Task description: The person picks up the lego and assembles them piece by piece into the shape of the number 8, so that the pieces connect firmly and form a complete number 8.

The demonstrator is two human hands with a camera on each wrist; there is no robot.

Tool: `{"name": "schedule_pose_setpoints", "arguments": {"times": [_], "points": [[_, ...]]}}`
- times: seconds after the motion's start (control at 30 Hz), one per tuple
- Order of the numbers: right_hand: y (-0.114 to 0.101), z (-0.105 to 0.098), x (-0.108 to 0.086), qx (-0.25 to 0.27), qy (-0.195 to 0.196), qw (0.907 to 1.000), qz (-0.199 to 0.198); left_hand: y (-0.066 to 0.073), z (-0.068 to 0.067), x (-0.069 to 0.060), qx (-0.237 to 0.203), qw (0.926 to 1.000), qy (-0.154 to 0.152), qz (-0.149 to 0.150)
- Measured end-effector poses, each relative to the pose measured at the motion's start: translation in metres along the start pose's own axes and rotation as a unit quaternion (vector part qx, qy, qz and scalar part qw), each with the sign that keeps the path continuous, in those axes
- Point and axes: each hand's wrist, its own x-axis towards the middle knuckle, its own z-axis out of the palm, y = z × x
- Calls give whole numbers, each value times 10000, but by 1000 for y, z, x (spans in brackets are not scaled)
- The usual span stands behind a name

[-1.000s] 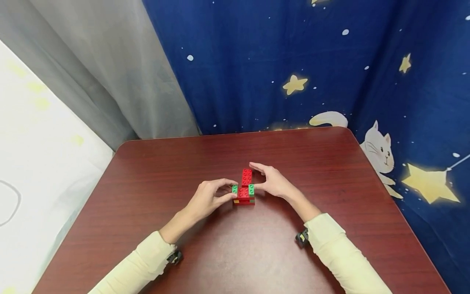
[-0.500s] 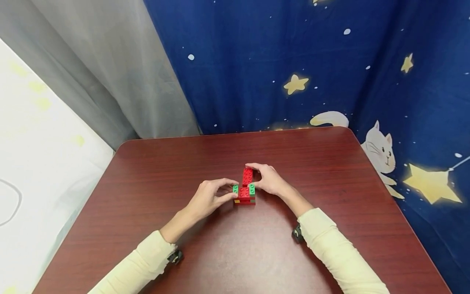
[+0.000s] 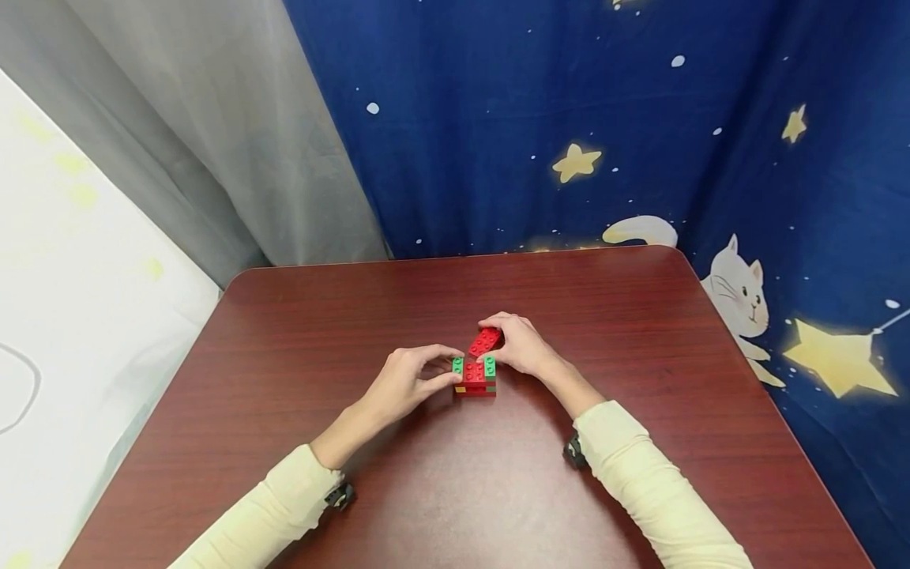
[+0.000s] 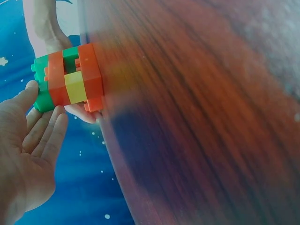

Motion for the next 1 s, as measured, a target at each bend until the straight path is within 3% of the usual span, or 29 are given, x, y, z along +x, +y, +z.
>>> {"name": "schedule_pose_setpoints", "arguments": {"times": [0.5, 0.73, 1.0], "points": [[0, -4, -8, 88, 206, 9997, 95, -1, 1, -1, -11, 10000, -2, -49], [-9, -17, -19, 794, 437, 9943, 561, -2, 2, -1, -32, 9999, 6, -106], [-25, -30, -32, 1409, 730, 9850, 684, -3, 4, -1, -142, 9998, 112, -91]]}}
